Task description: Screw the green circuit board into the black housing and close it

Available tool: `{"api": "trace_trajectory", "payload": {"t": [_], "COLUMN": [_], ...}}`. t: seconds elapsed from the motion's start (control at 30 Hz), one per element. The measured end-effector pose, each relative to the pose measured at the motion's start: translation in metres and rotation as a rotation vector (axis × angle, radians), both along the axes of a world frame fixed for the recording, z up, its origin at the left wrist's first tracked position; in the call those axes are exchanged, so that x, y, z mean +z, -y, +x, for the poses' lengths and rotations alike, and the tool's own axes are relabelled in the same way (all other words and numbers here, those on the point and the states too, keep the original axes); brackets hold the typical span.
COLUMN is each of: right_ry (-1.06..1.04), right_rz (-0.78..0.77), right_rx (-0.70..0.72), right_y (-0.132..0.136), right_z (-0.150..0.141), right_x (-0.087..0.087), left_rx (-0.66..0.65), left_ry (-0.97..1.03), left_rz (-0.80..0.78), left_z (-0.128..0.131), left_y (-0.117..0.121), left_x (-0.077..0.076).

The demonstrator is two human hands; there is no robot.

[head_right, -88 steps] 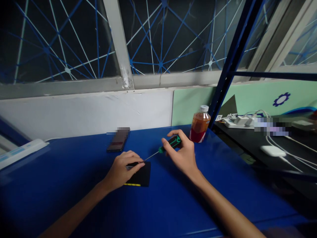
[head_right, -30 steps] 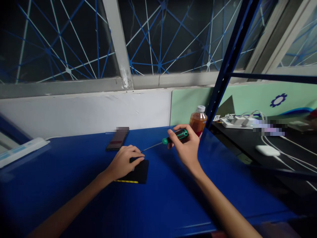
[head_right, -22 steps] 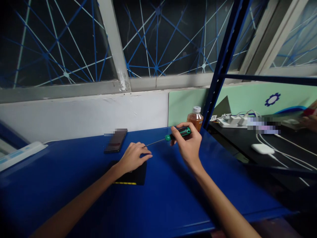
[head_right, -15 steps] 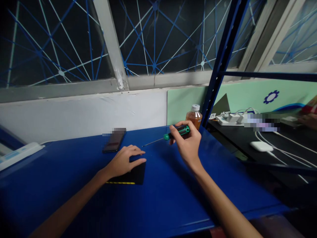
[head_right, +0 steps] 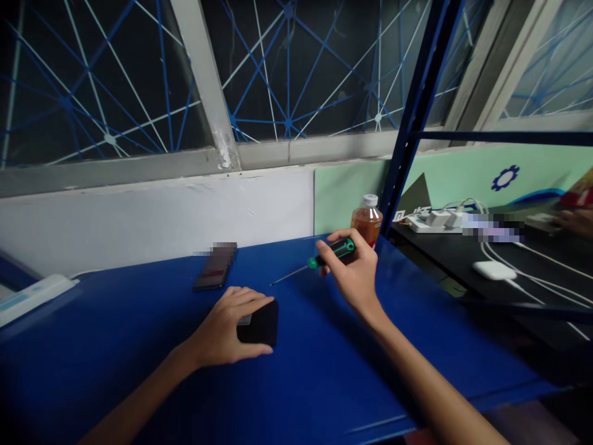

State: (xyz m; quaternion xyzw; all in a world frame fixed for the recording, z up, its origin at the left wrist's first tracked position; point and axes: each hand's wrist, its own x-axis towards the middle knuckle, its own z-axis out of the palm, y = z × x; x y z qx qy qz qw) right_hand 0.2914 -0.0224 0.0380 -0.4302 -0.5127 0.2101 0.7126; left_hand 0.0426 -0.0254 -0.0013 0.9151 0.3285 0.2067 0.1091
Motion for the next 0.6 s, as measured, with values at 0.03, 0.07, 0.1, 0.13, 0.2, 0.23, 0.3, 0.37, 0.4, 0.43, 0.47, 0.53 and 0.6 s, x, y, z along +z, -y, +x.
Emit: {"api": "trace_trajectory", "payload": {"t": [0.03,0.07,0.1,0.13,0.2,0.23,0.3,0.37,0.4,0.43,0.47,0.53,0.6], "right_ry": [-0.001,-0.002,-0.001,0.002,0.018,0.027,0.040,0.046,0.048,0.051,0.053,0.055,0.055], "right_rz": [-0.001,-0.002,-0.004,-0.006,-0.013,-0.017,-0.023,-0.024,-0.023,-0.021,-0.020,-0.019,-0.022], "right_rx": [-0.001,-0.003,-0.003,-0.003,0.003,0.008,0.018,0.018,0.017,0.014,0.010,0.006,0.004], "right_y": [0.000,0.000,0.000,-0.001,0.000,0.000,0.000,0.000,0.000,0.000,0.000,0.000,0.000], "right_z": [0.000,0.000,0.000,-0.001,-0.001,-0.002,-0.003,-0.004,-0.005,-0.006,-0.006,-0.007,-0.008], "right_x": [0.000,0.000,-0.001,-0.001,-0.002,-0.003,-0.004,-0.006,-0.007,-0.007,-0.008,-0.008,-0.009], "left_rx": [0.009,0.017,0.024,0.027,0.028,0.024,0.014,0.007,0.005,0.003,0.001,-0.003,-0.002], "left_ry": [0.031,0.063,0.095,0.128,0.190,0.214,0.243,0.250,0.251,0.252,0.254,0.256,0.257], "left_rz": [0.007,0.018,0.031,0.045,0.076,0.089,0.104,0.108,0.110,0.110,0.112,0.113,0.111], "left_z": [-0.001,-0.003,-0.005,-0.006,-0.009,-0.009,-0.010,-0.010,-0.010,-0.009,-0.009,-0.008,-0.008], "left_y": [-0.001,-0.001,-0.002,-0.003,-0.005,-0.006,-0.007,-0.007,-0.006,-0.006,-0.005,-0.004,-0.004], "left_x": [0.002,0.004,0.006,0.008,0.012,0.013,0.014,0.015,0.015,0.015,0.015,0.015,0.016]}}
